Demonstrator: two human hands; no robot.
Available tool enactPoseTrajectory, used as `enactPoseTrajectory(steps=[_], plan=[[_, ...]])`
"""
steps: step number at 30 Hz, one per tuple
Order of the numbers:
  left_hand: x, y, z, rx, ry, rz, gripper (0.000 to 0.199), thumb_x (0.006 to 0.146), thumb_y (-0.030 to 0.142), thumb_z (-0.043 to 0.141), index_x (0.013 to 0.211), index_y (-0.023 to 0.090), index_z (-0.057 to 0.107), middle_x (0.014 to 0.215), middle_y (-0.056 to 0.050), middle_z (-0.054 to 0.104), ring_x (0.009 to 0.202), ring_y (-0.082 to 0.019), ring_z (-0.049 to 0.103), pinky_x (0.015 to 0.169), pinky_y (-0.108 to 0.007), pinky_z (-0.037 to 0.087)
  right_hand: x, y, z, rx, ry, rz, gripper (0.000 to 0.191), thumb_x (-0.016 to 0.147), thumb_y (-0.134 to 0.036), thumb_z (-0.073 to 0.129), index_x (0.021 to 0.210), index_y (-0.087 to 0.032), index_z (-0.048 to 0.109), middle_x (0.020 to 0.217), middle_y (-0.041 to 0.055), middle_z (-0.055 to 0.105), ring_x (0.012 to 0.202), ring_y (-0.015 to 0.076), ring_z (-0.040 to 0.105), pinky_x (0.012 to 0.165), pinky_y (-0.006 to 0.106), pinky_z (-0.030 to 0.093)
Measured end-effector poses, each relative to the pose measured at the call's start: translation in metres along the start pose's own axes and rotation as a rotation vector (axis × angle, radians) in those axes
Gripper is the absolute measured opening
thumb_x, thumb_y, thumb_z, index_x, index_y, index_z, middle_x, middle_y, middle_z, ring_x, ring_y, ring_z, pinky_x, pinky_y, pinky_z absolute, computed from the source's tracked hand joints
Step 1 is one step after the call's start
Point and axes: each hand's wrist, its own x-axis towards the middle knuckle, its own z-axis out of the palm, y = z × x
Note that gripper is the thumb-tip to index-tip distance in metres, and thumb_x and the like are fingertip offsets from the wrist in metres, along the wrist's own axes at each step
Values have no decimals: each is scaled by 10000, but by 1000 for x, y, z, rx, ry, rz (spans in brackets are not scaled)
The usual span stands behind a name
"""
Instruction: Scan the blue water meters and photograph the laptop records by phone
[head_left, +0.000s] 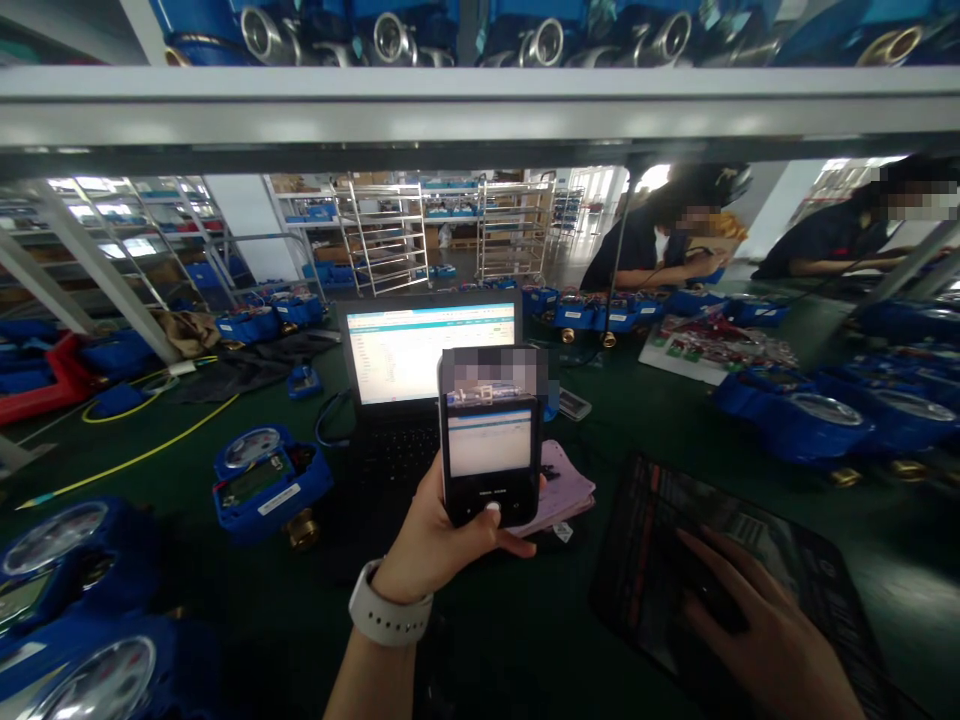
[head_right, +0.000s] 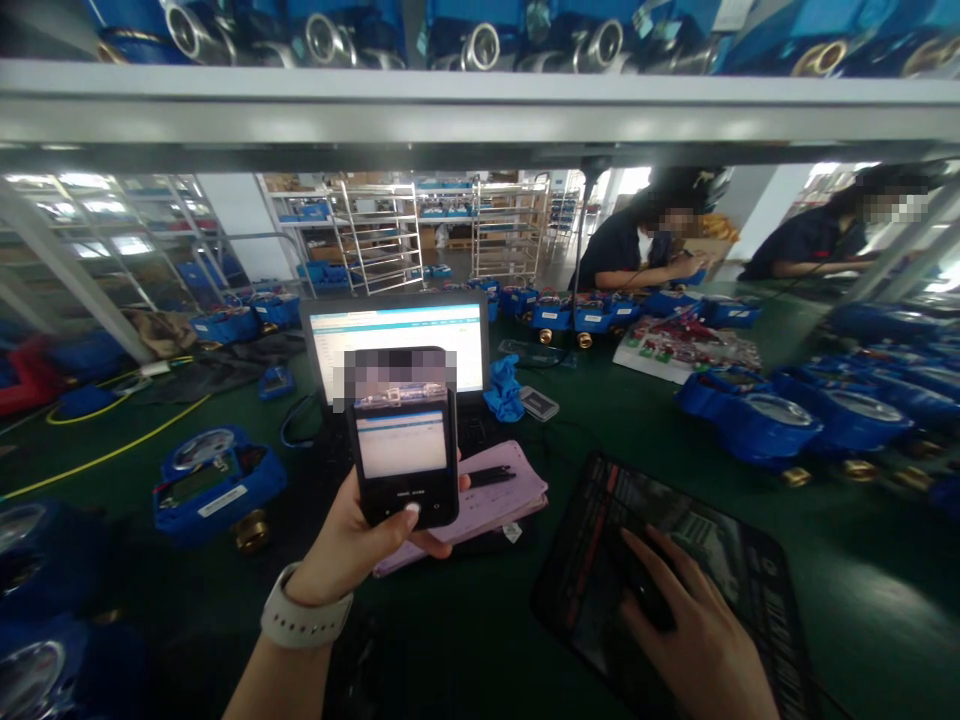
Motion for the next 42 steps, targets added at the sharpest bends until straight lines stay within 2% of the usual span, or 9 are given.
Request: enactPoseTrajectory(steps=[4,19,27,39,42], plan=[[0,1,1,-13,24,17,416,895,108,651,1264,153,465,1250,-133,604,1170,-325,589,662,-290,653,1,0,0,8,0,-8,467,929,-476,399,1322,-269,541,1351,74,561,1096,305,644,781,450,620],[-1,1,3,-22,48,0,406,883,67,629,1251,140,475,1205,-138,627,1155,-324,598,666,-323,656,4,-4,-3,-41,42,-72,435,950,-463,373,1311,-269,519,1309,87,576,1034,299,674,718,435,640],[-1,0,1,-60,26,-1,423,888,62,637,1269,172,488,1250,-118,613,1159,-311,598,675,-308,654,6,-4,-5,-74,67,-121,417,963,-438,367,1297,-245,526,1307,107,574,1011,289,685,717,417,646],[0,-4,-6,-20,-58,17,398,926,94,616,1284,198,478,1279,-113,599,1194,-318,575,691,-317,658,7,-6,-4,-86,73,-74,434,966,-432,363,1290,-234,573,1310,105,581,1015,288,679,707,419,644],[-2,-3,-7,-10,29,15,415,910,122,649,1271,193,458,1311,-122,582,1188,-332,577,649,-309,659,8,-7,-3,-67,70,-44,430,958,-414,377,1287,-234,586,1306,103,589,1035,285,672,722,414,640]])
